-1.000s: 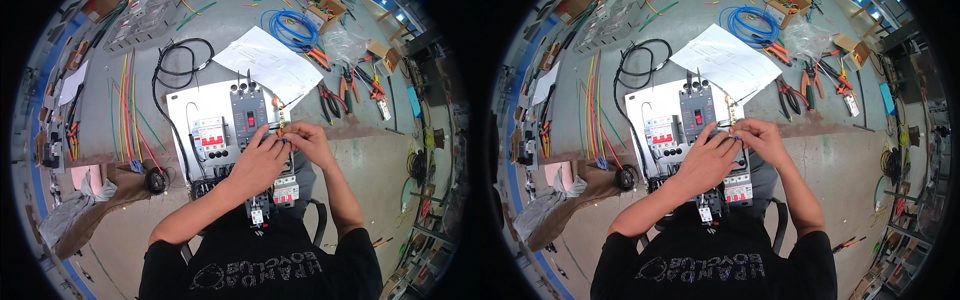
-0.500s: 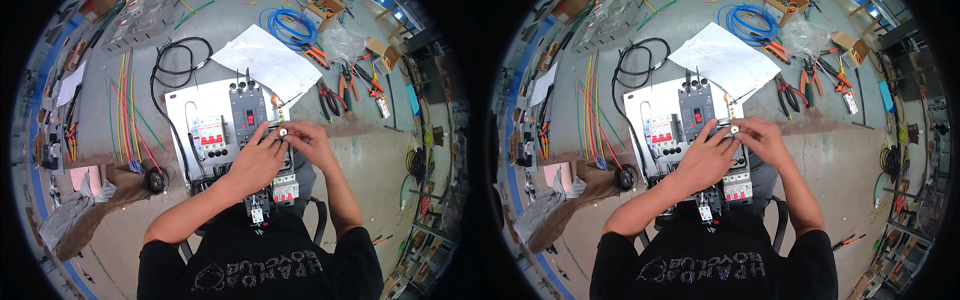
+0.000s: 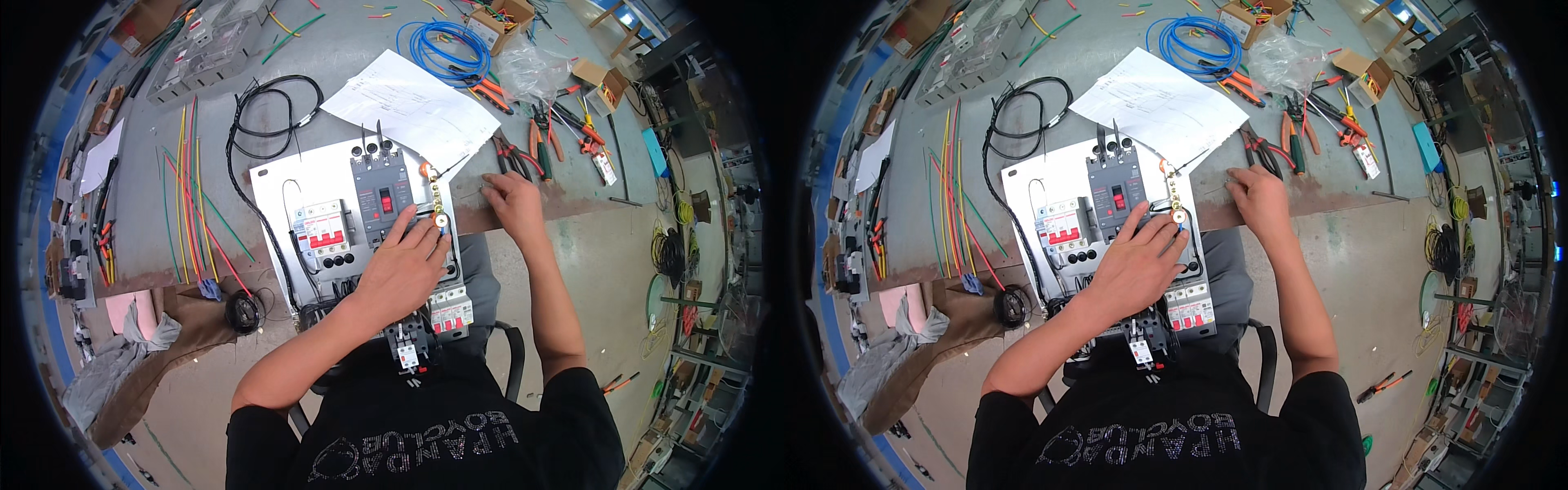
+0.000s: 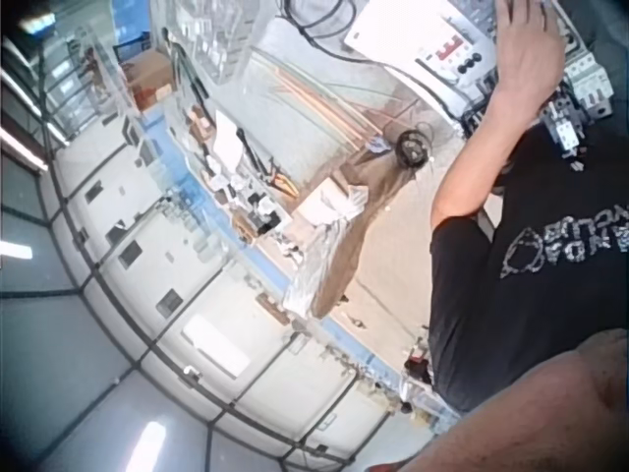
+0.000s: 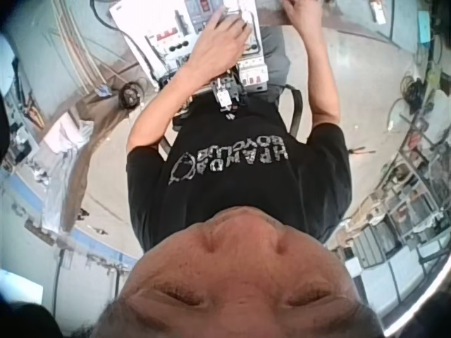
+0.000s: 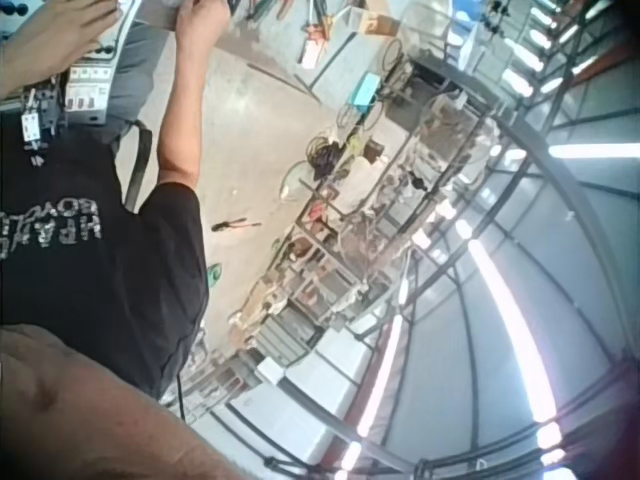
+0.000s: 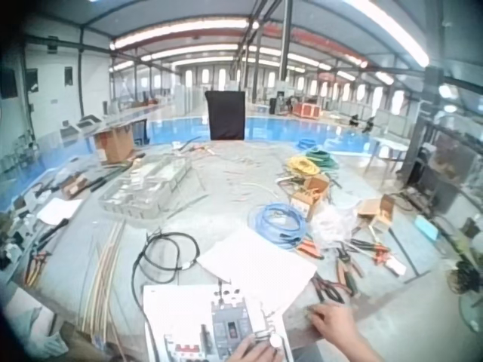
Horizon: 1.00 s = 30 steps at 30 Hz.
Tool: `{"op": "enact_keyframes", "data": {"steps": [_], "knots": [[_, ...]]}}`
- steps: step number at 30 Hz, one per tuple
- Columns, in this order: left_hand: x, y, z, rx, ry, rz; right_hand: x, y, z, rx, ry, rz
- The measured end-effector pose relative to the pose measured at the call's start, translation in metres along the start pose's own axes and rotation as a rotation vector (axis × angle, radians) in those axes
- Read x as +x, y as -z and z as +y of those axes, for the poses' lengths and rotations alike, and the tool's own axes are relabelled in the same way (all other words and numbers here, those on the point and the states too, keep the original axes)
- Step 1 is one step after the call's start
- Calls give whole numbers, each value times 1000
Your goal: The person assembles an electrical control panel by stripping and inserting colored wires into terminal blocks and circuit breakers. They use pliers and a screwdriver to secure connections and organize the wiring on the panel.
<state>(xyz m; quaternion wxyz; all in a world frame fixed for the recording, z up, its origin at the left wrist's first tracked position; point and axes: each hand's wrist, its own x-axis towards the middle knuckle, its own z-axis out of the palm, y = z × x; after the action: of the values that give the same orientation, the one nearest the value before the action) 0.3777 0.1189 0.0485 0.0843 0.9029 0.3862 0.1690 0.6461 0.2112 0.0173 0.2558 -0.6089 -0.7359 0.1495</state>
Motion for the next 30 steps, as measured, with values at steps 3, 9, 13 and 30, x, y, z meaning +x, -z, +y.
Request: {"op": "enact_keyframes", "data": {"steps": [3, 9, 13, 30], "knots": [[1, 2, 0, 11, -15, 2, 5, -6, 9, -40, -1, -18], [-1, 2, 0, -31, 7, 16, 12, -3, 7, 20, -23, -75], [-1, 2, -1, -43, 4, 27, 14, -1, 9, 21, 30, -109], [-4, -4, -5, 14, -14, -6, -22, 7, -77, 208, 430, -227]]}}
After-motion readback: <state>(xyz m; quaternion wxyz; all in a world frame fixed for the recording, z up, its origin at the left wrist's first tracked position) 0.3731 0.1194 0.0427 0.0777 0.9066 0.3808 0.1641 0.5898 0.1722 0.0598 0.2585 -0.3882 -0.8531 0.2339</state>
